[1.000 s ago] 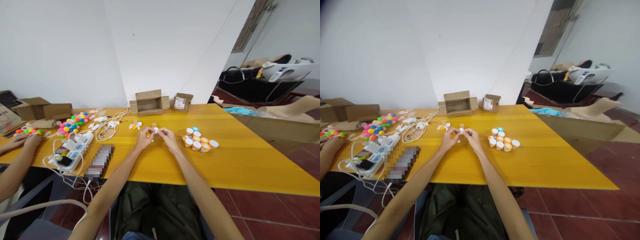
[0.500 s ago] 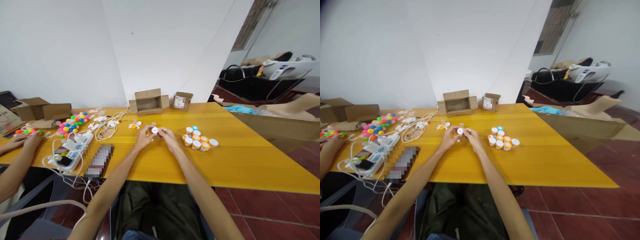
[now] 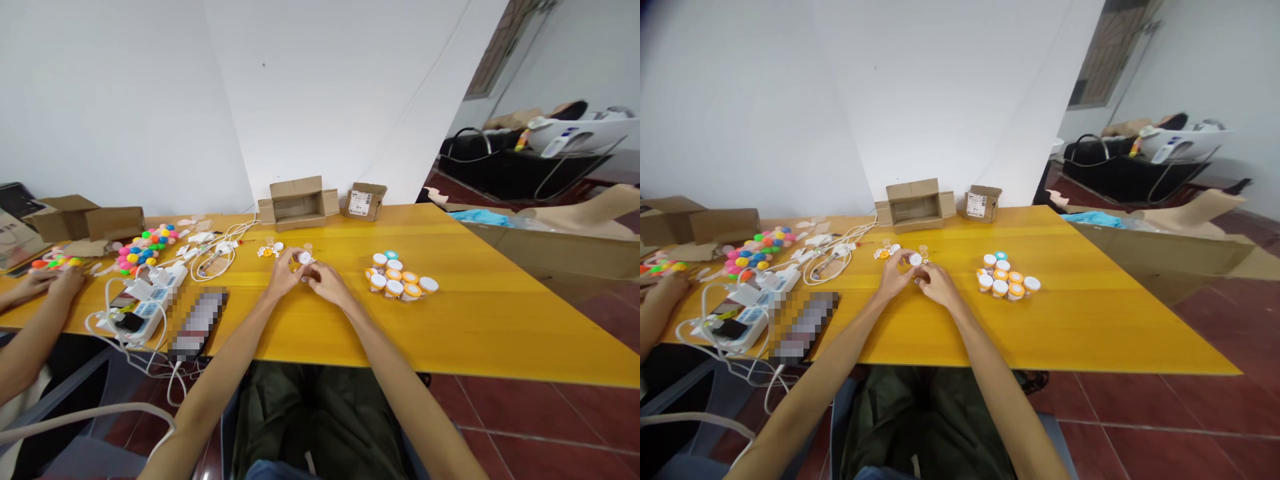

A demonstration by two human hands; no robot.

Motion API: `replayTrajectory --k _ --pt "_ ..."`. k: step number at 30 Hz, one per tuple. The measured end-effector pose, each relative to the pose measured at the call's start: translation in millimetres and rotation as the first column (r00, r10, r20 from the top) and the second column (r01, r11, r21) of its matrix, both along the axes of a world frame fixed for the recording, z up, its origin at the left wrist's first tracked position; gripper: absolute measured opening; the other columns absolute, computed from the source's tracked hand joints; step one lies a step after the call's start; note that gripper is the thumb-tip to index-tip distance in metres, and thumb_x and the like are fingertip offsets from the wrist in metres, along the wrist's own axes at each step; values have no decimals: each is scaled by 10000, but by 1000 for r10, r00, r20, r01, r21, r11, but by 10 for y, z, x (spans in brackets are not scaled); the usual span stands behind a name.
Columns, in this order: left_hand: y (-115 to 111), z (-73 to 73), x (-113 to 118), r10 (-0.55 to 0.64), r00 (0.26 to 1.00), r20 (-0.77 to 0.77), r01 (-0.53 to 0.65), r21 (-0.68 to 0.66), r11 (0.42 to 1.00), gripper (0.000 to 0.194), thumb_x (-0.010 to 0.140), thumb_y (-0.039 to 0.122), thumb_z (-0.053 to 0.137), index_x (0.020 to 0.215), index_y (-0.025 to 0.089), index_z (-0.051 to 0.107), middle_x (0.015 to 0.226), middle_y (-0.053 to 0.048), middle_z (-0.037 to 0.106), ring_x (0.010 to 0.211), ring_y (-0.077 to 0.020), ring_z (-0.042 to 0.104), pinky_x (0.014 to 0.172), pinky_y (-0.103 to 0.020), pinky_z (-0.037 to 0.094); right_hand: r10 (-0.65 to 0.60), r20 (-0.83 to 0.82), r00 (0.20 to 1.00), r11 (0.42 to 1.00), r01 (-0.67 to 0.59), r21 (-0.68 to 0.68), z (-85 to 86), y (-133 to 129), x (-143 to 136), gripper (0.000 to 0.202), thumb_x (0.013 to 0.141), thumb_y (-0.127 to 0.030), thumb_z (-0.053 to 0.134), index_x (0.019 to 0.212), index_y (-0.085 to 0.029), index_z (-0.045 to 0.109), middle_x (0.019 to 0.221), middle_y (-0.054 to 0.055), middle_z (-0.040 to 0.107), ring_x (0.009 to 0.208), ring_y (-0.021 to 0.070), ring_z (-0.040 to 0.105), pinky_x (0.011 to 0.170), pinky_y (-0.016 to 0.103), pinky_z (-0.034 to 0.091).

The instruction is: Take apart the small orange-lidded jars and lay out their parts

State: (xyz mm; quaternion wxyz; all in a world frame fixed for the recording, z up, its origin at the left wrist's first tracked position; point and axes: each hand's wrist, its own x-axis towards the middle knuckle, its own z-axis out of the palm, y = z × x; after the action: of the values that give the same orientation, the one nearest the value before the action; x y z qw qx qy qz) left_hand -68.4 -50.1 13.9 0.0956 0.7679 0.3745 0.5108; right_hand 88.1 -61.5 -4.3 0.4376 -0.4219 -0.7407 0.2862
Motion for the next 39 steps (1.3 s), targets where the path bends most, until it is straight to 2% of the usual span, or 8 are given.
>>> replayTrajectory --k 6,10,15,19,23,29,33,39 --pt "7 -9 6 -8 1000 -18 8 3 1000 250 792 136 680 1020 235 648 870 -1 688 753 -149 614 690 -276 495 -21 232 973 995 -2 98 10 -53 -14 138 762 -110 638 836 -216 687 996 74 708 921 222 642 837 334 492" --pt "12 -18 5 -27 1000 -15 27 16 1000 260 794 120 672 1026 232 642 886 -2 690 763 -148 621 698 -275 495 -51 208 977 994 28 110 -15 -32 -8 197 777 -64 594 834 -227 690 978 64 719 918 215 651 834 319 490" --pt "28 -31 0 -37 999 -32 37 5 999 270 800 121 661 1045 234 641 906 -13 699 773 -155 629 686 -277 496 -138 154 978 989 130 65 -51 13 21 165 806 -120 600 835 -256 688 861 26 724 794 210 657 749 313 489" --pt "43 -40 0 -60 998 -24 60 -7 998 267 806 127 656 1048 238 640 924 -17 711 781 -156 636 693 -278 499 -209 132 969 976 198 90 -100 66 49 181 814 -117 580 858 -254 692 873 39 715 815 219 655 771 335 496" --pt "56 -51 5 -64 998 -8 63 -47 997 271 802 122 647 1050 231 646 957 -27 725 797 -154 645 693 -274 503 -231 171 958 965 204 162 -144 90 70 197 817 -122 589 878 -266 708 898 46 690 824 218 642 769 335 499" --pt "67 -61 15 -67 997 25 68 -72 995 287 783 93 642 1040 221 652 968 -27 738 794 -147 656 693 -264 509 -255 266 929 962 218 161 -129 62 82 144 855 -195 612 922 -268 717 962 70 676 807 223 651 740 330 490" --pt "84 -83 14 -62 998 29 64 -89 994 283 785 117 670 1046 226 662 952 -28 743 774 -148 659 676 -263 517 -277 206 938 956 249 153 -135 80 90 99 859 -233 632 917 -273 701 933 75 712 810 236 661 724 330 484" --pt "102 -109 6 -59 997 51 64 -99 993 249 808 171 689 1050 222 670 949 -42 744 796 -166 674 691 -281 540 -235 -2 972 971 234 35 -136 108 75 74 788 -306 709 849 -278 679 807 27 728 736 229 662 689 328 497"
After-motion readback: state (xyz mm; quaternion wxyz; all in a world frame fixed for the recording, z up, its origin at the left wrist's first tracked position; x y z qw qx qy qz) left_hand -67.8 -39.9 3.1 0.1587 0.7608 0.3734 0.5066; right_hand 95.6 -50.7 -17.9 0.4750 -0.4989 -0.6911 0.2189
